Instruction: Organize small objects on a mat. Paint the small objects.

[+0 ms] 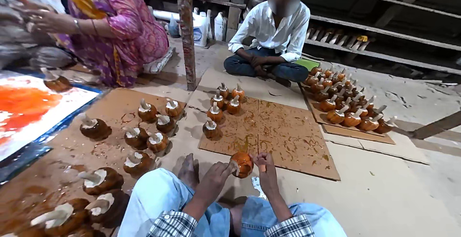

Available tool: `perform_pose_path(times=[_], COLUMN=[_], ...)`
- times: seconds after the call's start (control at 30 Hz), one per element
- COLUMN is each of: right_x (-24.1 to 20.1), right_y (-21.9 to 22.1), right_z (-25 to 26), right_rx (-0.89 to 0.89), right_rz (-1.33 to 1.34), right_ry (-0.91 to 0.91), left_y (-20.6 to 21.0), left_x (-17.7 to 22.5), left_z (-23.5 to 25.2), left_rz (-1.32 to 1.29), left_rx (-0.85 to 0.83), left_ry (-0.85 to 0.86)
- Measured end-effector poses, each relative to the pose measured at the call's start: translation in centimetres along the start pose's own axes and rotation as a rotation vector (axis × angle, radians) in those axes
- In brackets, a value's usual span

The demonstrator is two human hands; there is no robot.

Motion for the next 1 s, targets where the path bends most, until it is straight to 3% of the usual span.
perform_pose_path(times=[0.13,0.27,0.4,0.5,0.6,0.7,0.77,0.9,1.0], right_x=[-1.6,-2.2,-2.5,-2.3,-0.9,-0.5,-0.7,-2.6,-3.6], right_y=[0.9,0.9,-0.6,-0.7,-0.4,0.1,0.2,0.3,1.0], right_z=[-0.4,-0.8,-0.7,-0.4,-0.4,-0.4,-0.7,-1.2,-1.7], right_rx=[-0.178,-0.265,-0.115,0.031,0.080,0.154,0.157,-0.037,-0.152], right_rz=[-0.521,-0.654,-0.667,-0.540,-0.230,-0.046,-0.037,-0.455,-0.490], right_ry=[-0.499,-0.723,-0.716,-0.512,-0.238,-0.125,-0.175,-0.597,-0.744], left_y=[-0.1,-0.1,-0.4,-0.6,-0.6,-0.5,-0.4,-0.3,-0.3], left_x=[-0.1,-0.2,0.0,-0.1,-0.3,-0.4,-0.4,-0.9,-1.0], left_z=[0.0,0.0,0.0,0.1,-0.1,0.0,0.0,-0.4,-0.3], left_rz=[0.011,0.011,0.029,0.032,0.014,0.018,0.016,-0.013,-0.048], left_rx=[-0.001,-0.004,0.110,0.201,0.205,0.214,0.219,0.188,0.182], left_ry=[-0.006,0.014,0.038,0.026,-0.005,-0.017,-0.034,-0.064,-0.093])
Point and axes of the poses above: each hand's wrist, its own z-axis towards the middle knuckle, its own y-axis out of the palm, x = y × z, the point moved 3 cm from there along z, towards the middle knuckle, and after that the axes turned 15 degrees about z, right-handed, at the moved point
